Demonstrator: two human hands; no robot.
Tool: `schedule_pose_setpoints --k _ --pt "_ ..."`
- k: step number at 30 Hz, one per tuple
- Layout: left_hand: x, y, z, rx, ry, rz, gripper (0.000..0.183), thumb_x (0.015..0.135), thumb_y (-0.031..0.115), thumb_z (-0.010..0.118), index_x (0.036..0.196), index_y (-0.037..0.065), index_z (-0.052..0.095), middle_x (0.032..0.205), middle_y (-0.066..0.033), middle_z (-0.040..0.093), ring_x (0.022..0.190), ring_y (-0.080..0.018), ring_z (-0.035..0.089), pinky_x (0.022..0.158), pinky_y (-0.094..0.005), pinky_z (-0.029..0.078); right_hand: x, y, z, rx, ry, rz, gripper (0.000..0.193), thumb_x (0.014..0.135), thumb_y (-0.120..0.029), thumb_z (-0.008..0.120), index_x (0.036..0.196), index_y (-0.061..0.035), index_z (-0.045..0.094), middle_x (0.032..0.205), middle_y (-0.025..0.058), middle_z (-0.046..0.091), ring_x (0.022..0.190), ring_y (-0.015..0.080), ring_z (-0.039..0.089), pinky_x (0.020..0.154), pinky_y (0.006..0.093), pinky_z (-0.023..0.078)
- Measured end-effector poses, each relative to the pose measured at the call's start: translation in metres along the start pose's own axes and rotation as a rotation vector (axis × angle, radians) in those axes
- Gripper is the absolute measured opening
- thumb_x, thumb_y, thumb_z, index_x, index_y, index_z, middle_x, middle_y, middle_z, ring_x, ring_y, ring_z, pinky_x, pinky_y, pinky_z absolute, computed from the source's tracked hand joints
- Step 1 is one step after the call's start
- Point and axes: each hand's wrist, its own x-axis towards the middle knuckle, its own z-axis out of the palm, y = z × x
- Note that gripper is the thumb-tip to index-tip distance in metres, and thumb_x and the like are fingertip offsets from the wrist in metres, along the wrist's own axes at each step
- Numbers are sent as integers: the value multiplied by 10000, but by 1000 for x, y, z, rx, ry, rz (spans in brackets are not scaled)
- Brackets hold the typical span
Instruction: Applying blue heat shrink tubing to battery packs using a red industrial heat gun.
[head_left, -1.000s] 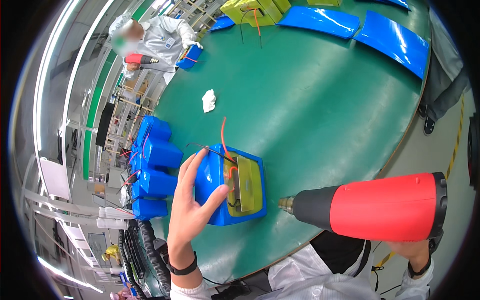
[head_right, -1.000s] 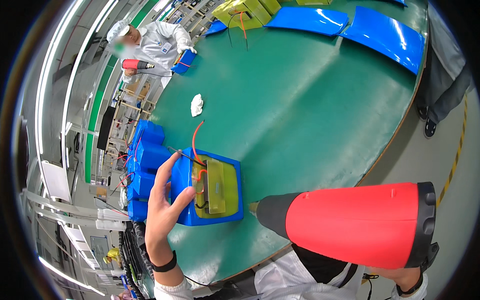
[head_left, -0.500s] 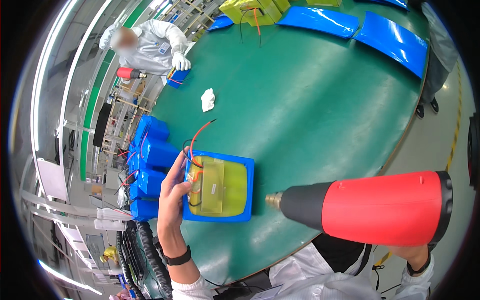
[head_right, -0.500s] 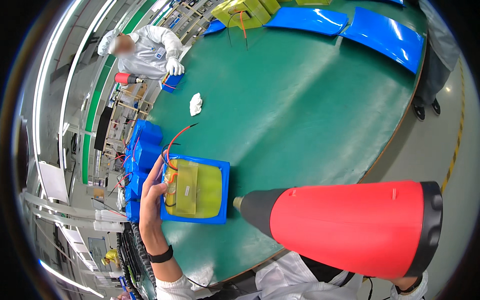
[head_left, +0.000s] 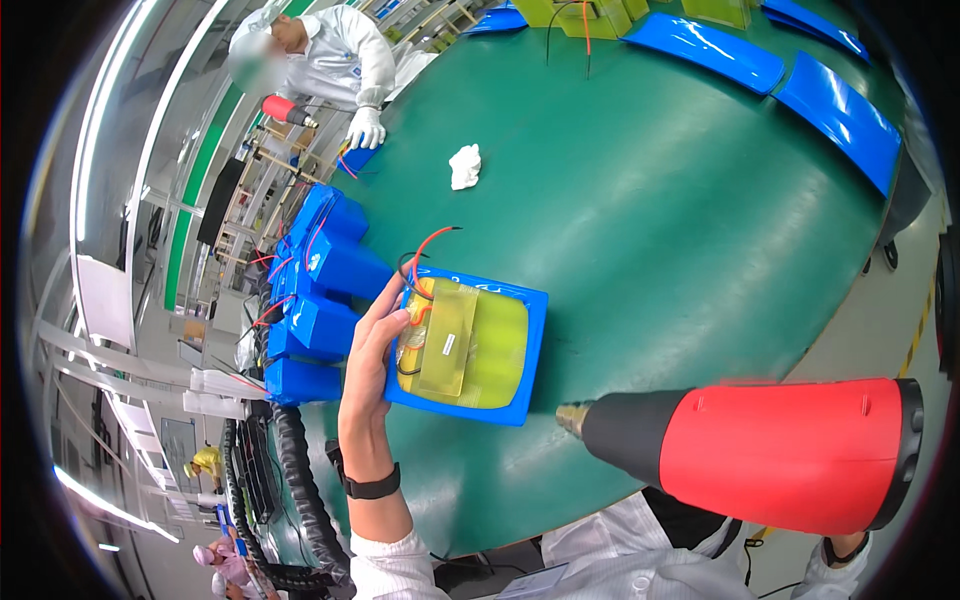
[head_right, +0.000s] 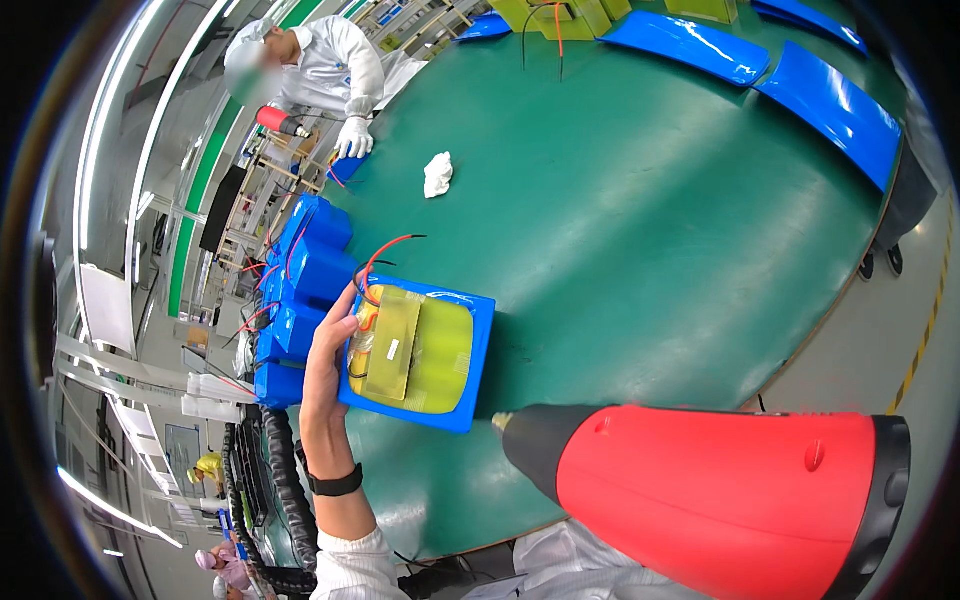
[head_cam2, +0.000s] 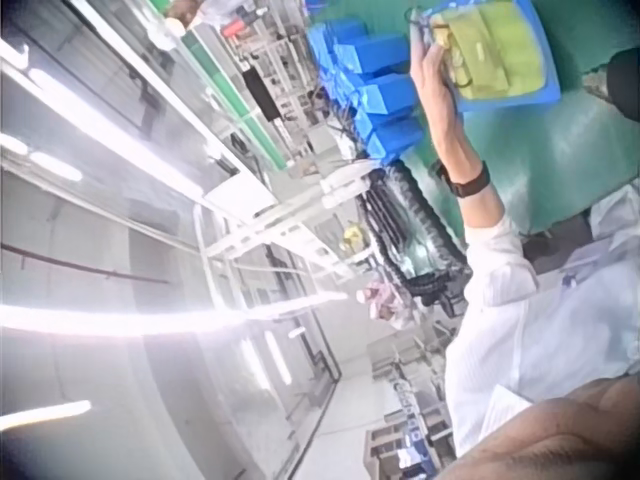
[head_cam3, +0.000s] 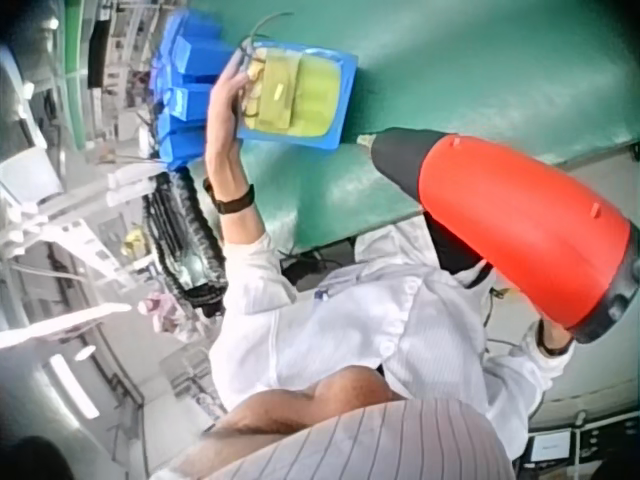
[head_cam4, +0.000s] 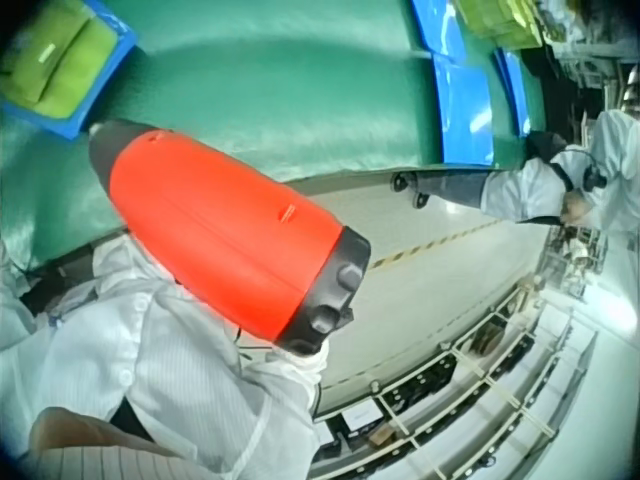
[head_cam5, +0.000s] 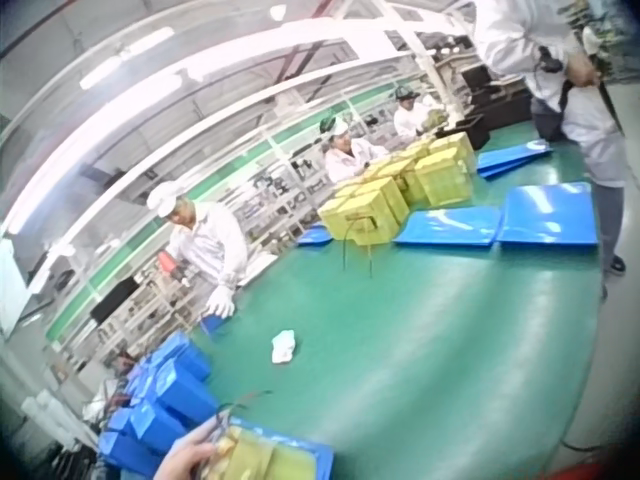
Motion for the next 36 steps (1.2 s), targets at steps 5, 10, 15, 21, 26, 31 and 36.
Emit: schedule_pose_setpoints --k 5,10,15,21,26,31,36 --pt "-2 0 1 -9 4 -2 638 950 176 519 1540 -31 392 1371 -142 587 1232 -198 578 1078 -297 423 2 -1 2 1 -5 -13 506 771 -53 873 1231 -24 663 1173 113 715 1057 261 689 953 378 531" --pt "-1 1 2 -12 10 2 637 941 164 511 1537 -29 397 1369 -140 591 1228 -192 583 1074 -292 428 3 -1 2 -1 -5 -16 508 771 -58 874 1232 -26 664 1175 111 715 1060 262 689 953 380 531" --pt "3 2 5 -37 -12 5 635 936 157 509 1535 -27 404 1363 -141 597 1228 -190 585 1074 -289 430 4 -3 -1 -13 0 -11 510 770 -62 874 1234 -28 665 1177 110 714 1062 262 689 952 383 532" --pt "-3 -2 -3 8 2 15 632 929 142 504 1530 -28 411 1362 -138 598 1227 -194 588 1076 -293 430 4 8 8 9 0 -26 512 769 -67 874 1235 -30 665 1179 107 713 1065 263 688 952 386 532" --pt "6 2 3 -33 -39 0 632 917 123 506 1524 -31 421 1367 -139 598 1231 -197 589 1082 -297 426 3 0 -5 -40 15 -9 514 768 -71 875 1236 -32 666 1182 106 713 1067 263 688 952 388 533" --pt "6 8 5 4 -68 -3 636 893 95 519 1511 -35 443 1367 -137 601 1237 -198 588 1090 -302 423 6 0 0 -29 17 -15 516 768 -75 875 1238 -34 667 1184 104 712 1069 264 688 952 390 533" --pt "7 10 11 31 -84 47 641 884 90 528 1509 -32 448 1364 -135 602 1238 -202 587 1090 -304 420 3 2 -4 -40 28 -11 518 767 -80 876 1239 -36 667 1186 102 711 1072 264 687 952 393 533"
